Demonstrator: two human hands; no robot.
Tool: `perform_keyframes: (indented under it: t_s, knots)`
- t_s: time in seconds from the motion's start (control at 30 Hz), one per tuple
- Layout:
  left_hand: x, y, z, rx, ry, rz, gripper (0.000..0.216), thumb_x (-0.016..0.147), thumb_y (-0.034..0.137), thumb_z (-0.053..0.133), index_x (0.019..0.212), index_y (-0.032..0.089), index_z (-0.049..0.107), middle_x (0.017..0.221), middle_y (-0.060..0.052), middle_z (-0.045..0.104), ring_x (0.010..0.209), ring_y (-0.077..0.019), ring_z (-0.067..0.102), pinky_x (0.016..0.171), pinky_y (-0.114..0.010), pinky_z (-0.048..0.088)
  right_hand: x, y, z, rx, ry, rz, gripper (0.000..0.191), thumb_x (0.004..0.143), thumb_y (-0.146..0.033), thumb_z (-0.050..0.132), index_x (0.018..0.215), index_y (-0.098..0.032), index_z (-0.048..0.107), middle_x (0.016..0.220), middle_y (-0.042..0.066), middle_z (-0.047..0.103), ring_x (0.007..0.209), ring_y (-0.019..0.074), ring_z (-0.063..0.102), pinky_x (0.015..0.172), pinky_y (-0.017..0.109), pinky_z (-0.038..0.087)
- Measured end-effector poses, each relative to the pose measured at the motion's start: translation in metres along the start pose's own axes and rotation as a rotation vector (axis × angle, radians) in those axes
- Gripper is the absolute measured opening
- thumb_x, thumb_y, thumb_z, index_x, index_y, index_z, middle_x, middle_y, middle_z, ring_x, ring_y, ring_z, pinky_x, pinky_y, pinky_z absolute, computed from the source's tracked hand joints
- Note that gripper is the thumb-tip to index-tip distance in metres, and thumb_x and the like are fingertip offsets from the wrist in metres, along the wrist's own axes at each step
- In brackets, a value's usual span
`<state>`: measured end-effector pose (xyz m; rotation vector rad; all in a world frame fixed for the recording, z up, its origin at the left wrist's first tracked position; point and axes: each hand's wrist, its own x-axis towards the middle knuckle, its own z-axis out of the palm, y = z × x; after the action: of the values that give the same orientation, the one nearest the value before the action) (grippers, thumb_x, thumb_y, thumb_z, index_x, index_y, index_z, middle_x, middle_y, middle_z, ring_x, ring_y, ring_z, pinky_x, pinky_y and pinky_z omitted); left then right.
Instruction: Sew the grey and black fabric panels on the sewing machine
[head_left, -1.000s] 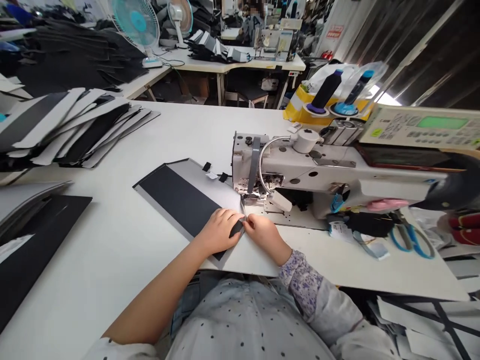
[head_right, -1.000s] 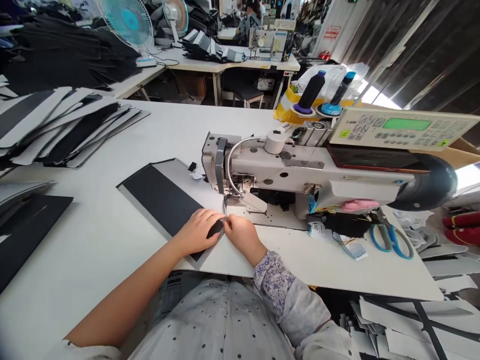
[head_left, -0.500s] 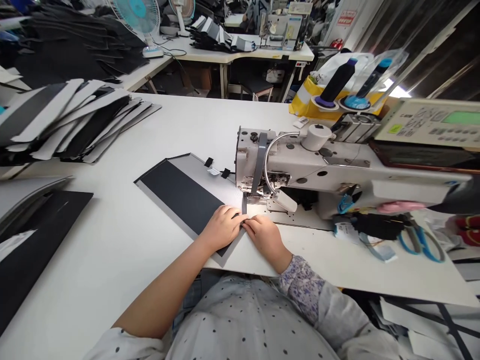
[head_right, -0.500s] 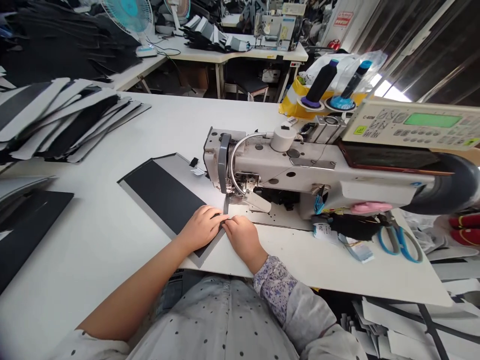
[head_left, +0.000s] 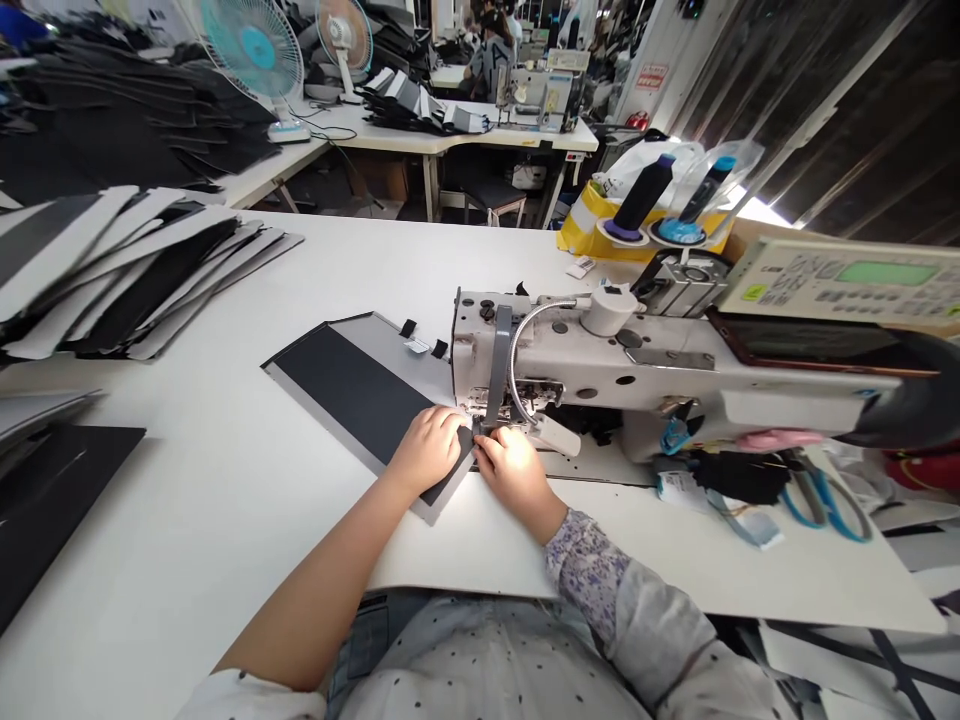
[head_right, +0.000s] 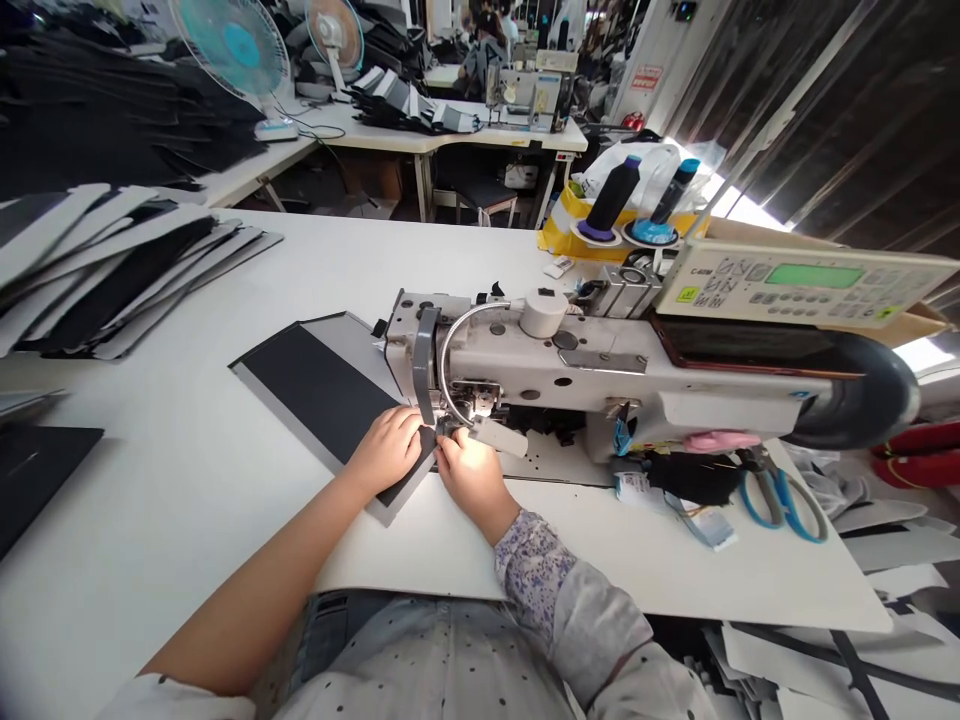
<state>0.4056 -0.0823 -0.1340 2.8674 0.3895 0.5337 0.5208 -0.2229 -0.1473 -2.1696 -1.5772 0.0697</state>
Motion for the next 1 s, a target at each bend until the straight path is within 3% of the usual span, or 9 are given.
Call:
perform_keyframes:
  t_s: [0.17,0.3,0.57,0.8,1.0]
  knots:
    - [0.015,-0.014,0.008,0.059,0.02,-0.011,0.02,0.084,0.009,0.044,0.093,0.018,0.059,0.097,-0.009,0.063,0.102,-0.0235,0.057,0.093,-0.04,0.046,0.01,0.004,0.01,-0.007,-0.023,0.099,0.033,0.096,-0.031,0.042,0.118,-0.018,0.063,0.105,0.013,0.066,0.093,0.0233,0.062,0.084,0.033,0.047]
    - [0.023,-0.019,0.011,0.088,0.008,-0.009,0.019,0.082,0.008,0.044,0.091,0.017,0.059,0.094,-0.01,0.063,0.099,-0.0244,0.058,0.091,-0.04,0.046,0.012,0.01,0.017,0.017,-0.002,0.092,0.032,0.097,-0.031,0.04,0.119,-0.019,0.06,0.11,0.013,0.066,0.101,0.0249,0.062,0.091,0.037,0.045]
    - [0.023,-0.016,0.013,0.086,0.029,-0.03,0.021,0.083,0.01,0.045,0.095,0.017,0.06,0.094,-0.009,0.063,0.098,-0.0239,0.057,0.091,-0.039,0.045,0.011,0.006,0.011,0.046,0.0,0.116,0.028,0.096,-0.029,0.044,0.114,-0.016,0.062,0.104,0.013,0.066,0.091,0.0227,0.064,0.083,0.032,0.047]
    - [0.024,-0.019,0.012,0.176,0.099,-0.144,0.016,0.083,0.015,0.047,0.09,0.016,0.062,0.091,-0.011,0.062,0.094,-0.0255,0.057,0.087,-0.039,0.046,0.015,0.0,0.004,0.047,0.055,0.193,0.025,0.093,-0.034,0.05,0.102,-0.016,0.065,0.098,0.013,0.068,0.091,0.0231,0.064,0.082,0.031,0.047]
    - [0.001,-0.007,0.003,0.193,0.065,-0.17,0.019,0.087,0.022,0.047,0.098,0.018,0.063,0.094,-0.011,0.061,0.093,-0.0267,0.055,0.084,-0.041,0.044,0.022,-0.008,0.004,-0.061,-0.006,0.288,0.023,0.089,-0.035,0.056,0.091,-0.013,0.064,0.083,0.013,0.068,0.082,0.0239,0.064,0.077,0.031,0.048]
